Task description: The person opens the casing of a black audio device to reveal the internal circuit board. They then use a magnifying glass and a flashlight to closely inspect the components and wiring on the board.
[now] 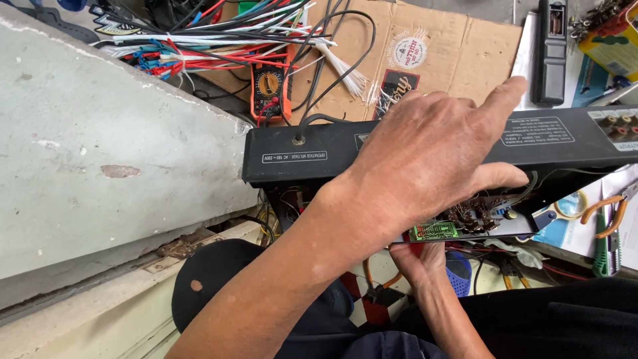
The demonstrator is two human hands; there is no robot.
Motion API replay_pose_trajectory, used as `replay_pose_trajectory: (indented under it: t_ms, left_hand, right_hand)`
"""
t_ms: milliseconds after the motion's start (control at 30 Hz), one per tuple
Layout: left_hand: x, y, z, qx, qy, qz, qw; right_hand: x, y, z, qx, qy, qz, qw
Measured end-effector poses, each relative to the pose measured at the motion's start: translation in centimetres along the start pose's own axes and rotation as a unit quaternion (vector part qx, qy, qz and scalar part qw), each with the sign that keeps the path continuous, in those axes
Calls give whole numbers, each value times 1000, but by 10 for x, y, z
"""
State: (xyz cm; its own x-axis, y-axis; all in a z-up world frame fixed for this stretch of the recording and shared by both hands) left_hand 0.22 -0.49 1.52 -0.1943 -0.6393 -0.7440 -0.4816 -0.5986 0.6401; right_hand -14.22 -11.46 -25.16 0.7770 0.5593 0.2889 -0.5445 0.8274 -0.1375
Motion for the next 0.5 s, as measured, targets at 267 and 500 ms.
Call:
replay_pose_trajectory:
  t_ms: [267, 500]
  left_hand:
    - [-3, -5, -2, -29, 14, 23, 999]
    - [-2, -12, -6, -52, 14, 30, 998]
  right_hand:
    - [-2, 4, 1, 6, 0, -7, 1000]
    - [-5, 6, 1, 12, 4, -20, 1000]
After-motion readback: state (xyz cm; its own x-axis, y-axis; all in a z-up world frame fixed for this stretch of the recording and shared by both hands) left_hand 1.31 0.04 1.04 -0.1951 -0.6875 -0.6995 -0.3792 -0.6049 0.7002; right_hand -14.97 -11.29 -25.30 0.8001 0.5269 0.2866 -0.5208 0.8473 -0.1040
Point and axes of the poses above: each hand's wrist, its own z-axis away from the middle knuckle, its own x-axis out of the palm, y = z × x, the point moved 3 cm from there along -z, towards the middle knuckle, and after that the axes turned 14 degrees about z, right-handed, at the moved point
